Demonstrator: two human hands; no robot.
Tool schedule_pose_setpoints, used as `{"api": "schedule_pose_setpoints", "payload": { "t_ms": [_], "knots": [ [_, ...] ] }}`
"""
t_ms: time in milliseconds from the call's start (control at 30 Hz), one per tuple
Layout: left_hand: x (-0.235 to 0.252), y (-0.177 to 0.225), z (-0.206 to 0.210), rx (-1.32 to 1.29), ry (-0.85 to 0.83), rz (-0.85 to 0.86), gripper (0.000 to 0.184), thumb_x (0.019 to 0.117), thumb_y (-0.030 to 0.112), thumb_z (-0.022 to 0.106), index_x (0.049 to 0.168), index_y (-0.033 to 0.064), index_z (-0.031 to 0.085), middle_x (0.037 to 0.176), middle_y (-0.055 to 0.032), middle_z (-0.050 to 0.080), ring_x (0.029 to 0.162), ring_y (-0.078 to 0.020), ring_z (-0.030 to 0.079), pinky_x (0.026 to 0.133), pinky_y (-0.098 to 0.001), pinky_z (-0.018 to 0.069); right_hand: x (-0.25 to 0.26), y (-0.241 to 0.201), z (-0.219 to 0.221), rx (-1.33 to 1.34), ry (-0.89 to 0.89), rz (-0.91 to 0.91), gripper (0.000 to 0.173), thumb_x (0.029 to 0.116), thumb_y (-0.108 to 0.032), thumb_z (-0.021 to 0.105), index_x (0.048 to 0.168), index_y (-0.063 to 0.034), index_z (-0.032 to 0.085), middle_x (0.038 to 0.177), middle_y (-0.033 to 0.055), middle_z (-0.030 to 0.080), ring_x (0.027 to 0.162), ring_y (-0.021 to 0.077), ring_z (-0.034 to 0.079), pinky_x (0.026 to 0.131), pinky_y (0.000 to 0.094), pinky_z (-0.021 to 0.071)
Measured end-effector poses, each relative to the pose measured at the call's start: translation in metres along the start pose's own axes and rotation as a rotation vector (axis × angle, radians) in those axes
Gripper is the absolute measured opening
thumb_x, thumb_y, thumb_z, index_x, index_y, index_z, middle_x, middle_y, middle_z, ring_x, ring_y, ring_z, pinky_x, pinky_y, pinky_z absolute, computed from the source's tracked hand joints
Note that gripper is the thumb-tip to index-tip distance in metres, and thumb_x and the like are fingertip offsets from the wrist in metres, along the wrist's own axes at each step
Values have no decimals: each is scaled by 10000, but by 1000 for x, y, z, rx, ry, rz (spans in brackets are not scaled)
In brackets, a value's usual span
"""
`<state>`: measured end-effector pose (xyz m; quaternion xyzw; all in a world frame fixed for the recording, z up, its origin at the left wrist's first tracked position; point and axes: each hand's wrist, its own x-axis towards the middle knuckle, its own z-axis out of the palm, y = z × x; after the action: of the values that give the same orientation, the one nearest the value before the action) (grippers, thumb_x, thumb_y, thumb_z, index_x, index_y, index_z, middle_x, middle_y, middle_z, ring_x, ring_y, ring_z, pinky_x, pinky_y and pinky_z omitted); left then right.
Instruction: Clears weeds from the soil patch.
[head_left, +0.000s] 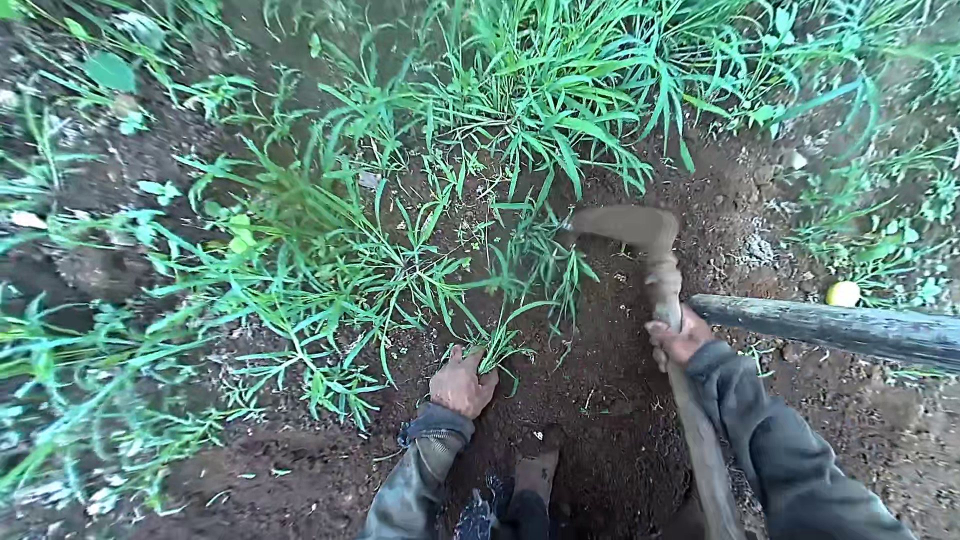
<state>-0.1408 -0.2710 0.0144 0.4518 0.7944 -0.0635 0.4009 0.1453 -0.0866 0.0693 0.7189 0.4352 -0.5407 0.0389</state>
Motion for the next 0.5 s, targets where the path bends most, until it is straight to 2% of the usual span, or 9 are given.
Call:
{"api": "schedule_pose_setpoints", "payload": {
  "t_ms": [67,133,167,267,300,333,400,467,500],
  "knots": [
    [0,0,1,3,-6,-10,507,968,435,599,1397,171,654,1446,-207,606,1185,-402,684,944,-604,559,20,-27,37,171,29,67,408,1069,-134,519,1427,-12,365,787,79,522,547,169,549,553,352,548],
    [0,-2,2,-10,23,-2,505,962,437,608,1382,162,665,1416,-200,630,1191,-402,681,954,-611,556,6,-7,91,190,-69,104,482,1049,-141,560,1467,-22,353,784,94,542,537,187,563,535,373,552],
    [2,-2,0,-17,39,11,500,960,429,617,1373,152,670,1406,-202,637,1188,-410,681,953,-616,555,-8,12,103,119,-122,95,506,1033,-143,586,1465,-16,354,794,113,559,543,203,583,535,385,564],
    [-1,1,0,-16,10,-15,509,965,427,623,1378,132,660,1416,-226,618,1198,-422,670,966,-612,546,-42,64,51,-324,-296,34,627,991,-208,644,1511,-21,347,1054,243,667,801,345,698,760,543,589],
    [0,2,0,-8,-6,-15,516,966,431,618,1387,134,654,1425,-230,611,1207,-422,666,971,-609,545,-45,67,26,-370,-289,12,627,983,-221,650,1503,-28,358,1055,246,670,807,357,699,761,564,585],
    [4,3,-3,-7,-14,-15,520,971,430,610,1403,143,644,1440,-228,600,1219,-420,661,980,-605,543,-41,58,5,-342,-239,-13,607,983,-209,640,1492,-20,367,999,228,660,745,335,682,707,542,585],
    [2,3,-4,-10,-27,-22,517,974,429,603,1413,159,639,1449,-222,594,1209,-413,666,977,-602,545,-24,17,-11,-112,-98,-22,473,1037,-147,565,1443,6,378,820,132,569,564,223,583,557,418,561],
    [2,1,-4,-8,-28,-36,518,972,442,595,1416,177,636,1448,-204,600,1223,-398,662,986,-598,543,5,-25,16,186,5,16,257,1059,-95,506,1289,-20,421,693,38,492,482,134,511,496,319,525],
    [0,2,-1,-15,-34,-41,525,972,448,596,1421,179,631,1456,-200,596,1235,-398,656,992,-597,540,10,-31,40,253,-15,50,269,1065,-87,500,1309,-19,411,702,45,491,495,142,517,511,326,532]
  ]
}}
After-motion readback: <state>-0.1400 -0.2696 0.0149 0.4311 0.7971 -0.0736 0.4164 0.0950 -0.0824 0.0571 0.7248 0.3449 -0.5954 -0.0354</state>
